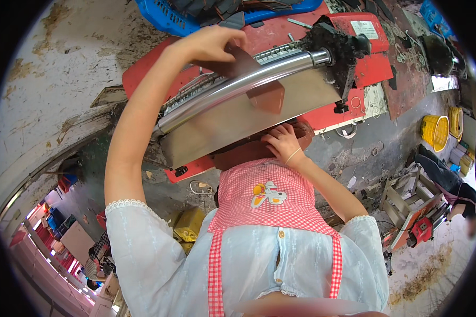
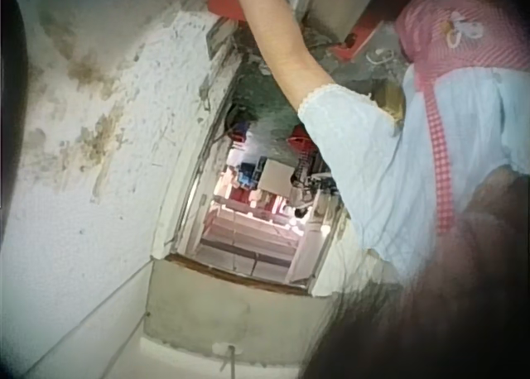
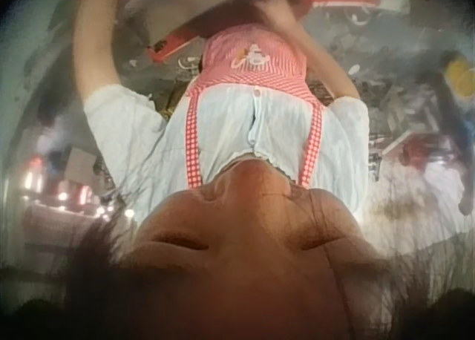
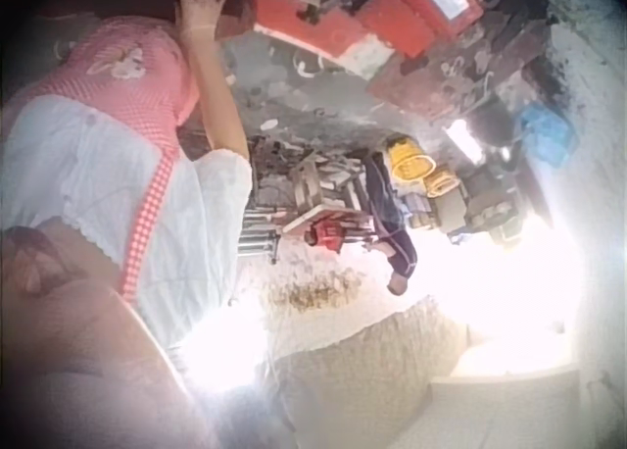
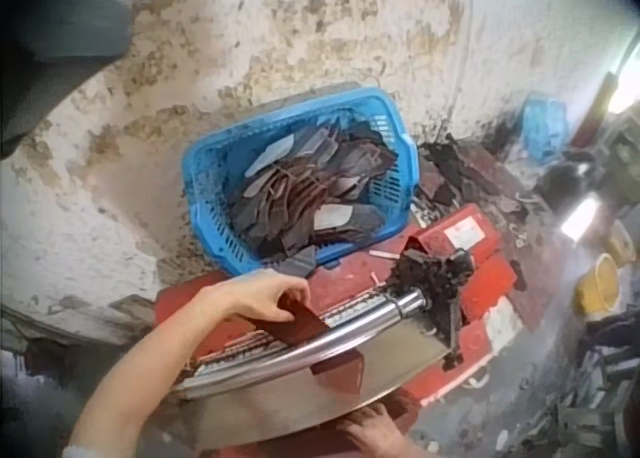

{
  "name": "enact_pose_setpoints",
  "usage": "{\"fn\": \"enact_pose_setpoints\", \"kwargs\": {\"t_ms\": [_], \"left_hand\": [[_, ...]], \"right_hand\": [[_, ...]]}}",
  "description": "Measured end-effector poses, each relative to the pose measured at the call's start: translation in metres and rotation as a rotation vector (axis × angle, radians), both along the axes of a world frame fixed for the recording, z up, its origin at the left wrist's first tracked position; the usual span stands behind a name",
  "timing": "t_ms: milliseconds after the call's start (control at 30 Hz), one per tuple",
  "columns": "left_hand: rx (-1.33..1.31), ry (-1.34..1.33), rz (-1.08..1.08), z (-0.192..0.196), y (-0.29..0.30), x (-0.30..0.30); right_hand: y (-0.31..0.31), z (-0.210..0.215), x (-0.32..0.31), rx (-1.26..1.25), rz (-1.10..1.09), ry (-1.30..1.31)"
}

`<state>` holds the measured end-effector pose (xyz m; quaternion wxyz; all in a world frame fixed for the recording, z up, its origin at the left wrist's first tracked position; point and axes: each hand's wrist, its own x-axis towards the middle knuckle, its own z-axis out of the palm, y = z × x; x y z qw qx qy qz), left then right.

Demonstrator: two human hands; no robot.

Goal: Feeding leather pieces through a mechanical roller machine in a shoe factory.

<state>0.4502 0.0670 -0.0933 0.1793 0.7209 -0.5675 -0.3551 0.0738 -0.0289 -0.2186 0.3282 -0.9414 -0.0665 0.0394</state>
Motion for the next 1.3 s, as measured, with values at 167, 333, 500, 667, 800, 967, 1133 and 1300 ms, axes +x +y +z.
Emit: {"fn": "enact_pose_setpoints", "kwargs": {"t_ms": [167, 333, 500, 667, 800, 967, 1133, 1300], "left_hand": [[-0.076, 0.185, 0.291, 0.008, 0.031, 0.041], [-0.567, -0.105, 0.597, -0.06, 0.084, 0.064], [-0.194, -0.283, 0.381, -0.083, 0.087, 0.022], [-0.051, 0.156, 0.246, -0.039, 0.031, -0.016], [0.0, -0.242, 0.035, 0.0, 0.019, -0.001], [-0.234, -0.221, 0.147, 0.009, 0.047, 0.036], [-0.52, -0.36, 0.359, -0.028, 0.094, 0.059], [-0.027, -0.366, 0.316, -0.079, 0.111, 0.029]], "right_hand": [[-0.013, 0.055, 0.0, 0.274, -0.044, 0.085], [-0.024, 0.107, 0.015, 0.7, -0.266, 0.355], [-0.021, 0.125, 0.031, 0.123, -0.35, -0.248], [0.011, 0.012, -0.002, 0.104, -0.067, 0.042], [0.0, 0.002, 0.012, -0.006, -0.03, -0.06], [-0.012, 0.037, -0.001, 0.341, 0.099, 0.247], [-0.016, 0.105, 0.003, 0.534, -0.199, 0.18], [-0.011, 0.134, 0.027, 0.72, -0.676, 0.157]]}}
